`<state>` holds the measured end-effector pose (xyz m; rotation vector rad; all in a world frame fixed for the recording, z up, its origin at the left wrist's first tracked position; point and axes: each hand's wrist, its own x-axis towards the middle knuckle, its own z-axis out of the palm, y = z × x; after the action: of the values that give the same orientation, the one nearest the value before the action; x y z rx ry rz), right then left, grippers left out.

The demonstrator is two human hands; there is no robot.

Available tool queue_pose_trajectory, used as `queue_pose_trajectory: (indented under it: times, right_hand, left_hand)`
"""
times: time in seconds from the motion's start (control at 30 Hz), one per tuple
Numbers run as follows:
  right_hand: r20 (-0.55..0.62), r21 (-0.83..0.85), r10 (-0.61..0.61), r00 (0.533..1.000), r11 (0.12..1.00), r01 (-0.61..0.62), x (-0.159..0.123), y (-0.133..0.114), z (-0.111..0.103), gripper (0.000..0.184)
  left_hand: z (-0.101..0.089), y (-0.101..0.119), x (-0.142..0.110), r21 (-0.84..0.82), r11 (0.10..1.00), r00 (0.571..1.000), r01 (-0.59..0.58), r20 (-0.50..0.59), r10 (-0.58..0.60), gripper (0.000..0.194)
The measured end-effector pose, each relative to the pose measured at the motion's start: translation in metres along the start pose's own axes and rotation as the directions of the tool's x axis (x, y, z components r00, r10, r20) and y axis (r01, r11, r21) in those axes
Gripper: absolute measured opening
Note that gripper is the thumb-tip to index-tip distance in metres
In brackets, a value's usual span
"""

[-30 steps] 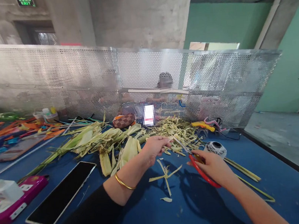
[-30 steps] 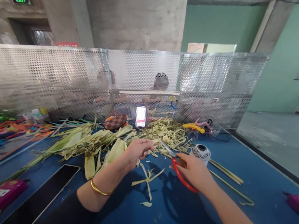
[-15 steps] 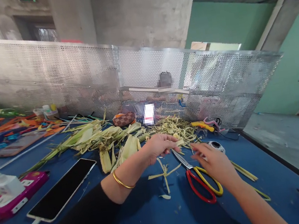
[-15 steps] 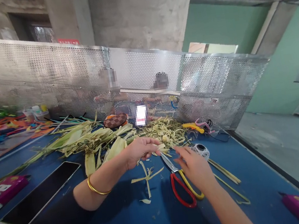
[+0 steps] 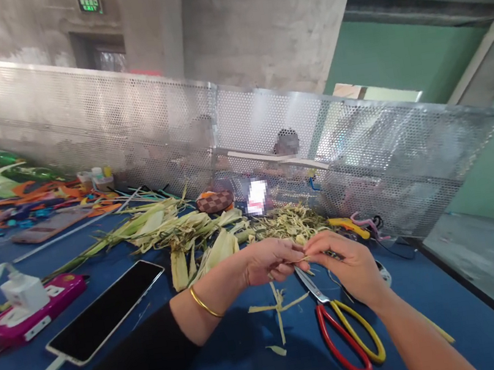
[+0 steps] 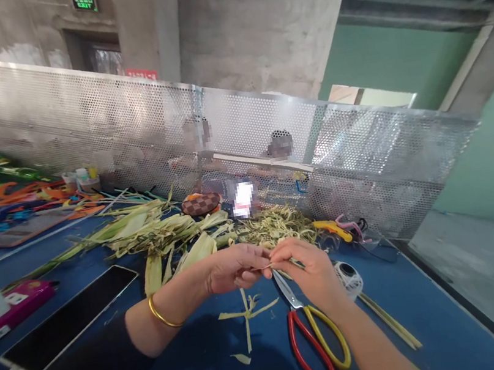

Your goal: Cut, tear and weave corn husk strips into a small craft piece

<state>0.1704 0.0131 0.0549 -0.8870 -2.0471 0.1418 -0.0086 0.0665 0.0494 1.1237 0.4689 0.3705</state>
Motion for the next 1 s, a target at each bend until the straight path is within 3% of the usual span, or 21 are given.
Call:
queue_pose_trajectory:
  times: [0.07, 0.1, 0.17, 0.2, 0.23, 0.3, 0.37, 0.4, 0.47, 0.53, 0.6, 0.73, 1.0]
  right_hand:
    - [-0.105, -0.018, 0.073, 0.992, 0.997, -0.075, -0.005, 0.007, 0.001, 0.013]
    - [-0.193, -0.064, 0.102, 0.976, 0.991, -0.116, -0.007, 0.01, 0.001, 0.013]
    - [-0.386, -0.213, 0.062, 0.921, 0.965, -0.154, -0.011, 0.014, -0.002, 0.013]
    - [-0.445, -0.309, -0.011, 0.895, 0.94, -0.142, -0.012, 0.013, -0.003, 0.012]
    - [-0.455, -0.411, -0.101, 0.885, 0.905, -0.108, -0.013, 0.012, -0.004, 0.011]
    - [-0.363, -0.596, -0.271, 0.892, 0.803, 0.002, -0.015, 0.006, 0.0, 0.008]
    - [-0.197, -0.717, -0.363, 0.911, 0.687, 0.119, -0.018, 0.0, 0.009, 0.012]
    - [-0.115, -0.752, -0.382, 0.917, 0.637, 0.171, -0.02, -0.003, 0.014, 0.015]
    - [0.001, -0.777, -0.381, 0.924, 0.581, 0.241, -0.023, -0.006, 0.023, 0.022]
    - [0.017, -0.748, -0.358, 0.934, 0.615, 0.25, -0.024, -0.007, 0.029, 0.026]
    - [-0.048, -0.673, -0.325, 0.945, 0.71, 0.21, -0.022, -0.005, 0.028, 0.023]
    - [-0.12, -0.512, -0.277, 0.953, 0.84, 0.179, -0.015, -0.001, 0.02, 0.015]
    - [-0.06, -0.549, -0.311, 0.949, 0.804, 0.229, -0.016, -0.003, 0.017, 0.016]
  left_hand:
    - [0.002, -0.002, 0.002, 0.028, 0.999, 0.986, -0.02, -0.165, 0.025, 0.008]
    - [0.004, -0.003, 0.004, 0.03, 0.997, 0.948, -0.065, -0.31, 0.071, 0.012]
    - [0.006, -0.004, 0.007, 0.035, 0.985, 0.808, -0.17, -0.567, 0.16, 0.02]
    - [0.008, -0.005, 0.008, 0.032, 0.978, 0.749, -0.204, -0.639, 0.177, 0.023]
    - [0.01, -0.006, 0.008, 0.016, 0.977, 0.731, -0.214, -0.661, 0.171, 0.028]
    - [0.015, -0.009, 0.008, -0.046, 0.982, 0.788, -0.181, -0.605, 0.117, 0.039]
    - [0.021, -0.012, 0.007, -0.103, 0.984, 0.863, -0.145, -0.499, 0.076, 0.042]
    - [0.023, -0.013, 0.007, -0.109, 0.983, 0.88, -0.149, -0.467, 0.082, 0.038]
    - [0.026, -0.016, 0.007, -0.081, 0.977, 0.868, -0.196, -0.478, 0.134, 0.027]
    - [0.027, -0.016, 0.007, -0.014, 0.974, 0.827, -0.226, -0.531, 0.184, 0.02]
    - [0.025, -0.013, 0.007, 0.065, 0.974, 0.793, -0.218, -0.569, 0.216, 0.02]
    - [0.022, -0.007, 0.005, 0.151, 0.968, 0.777, -0.199, -0.577, 0.249, 0.023]
    - [0.024, -0.01, 0.007, 0.105, 0.968, 0.779, -0.23, -0.576, 0.248, 0.019]
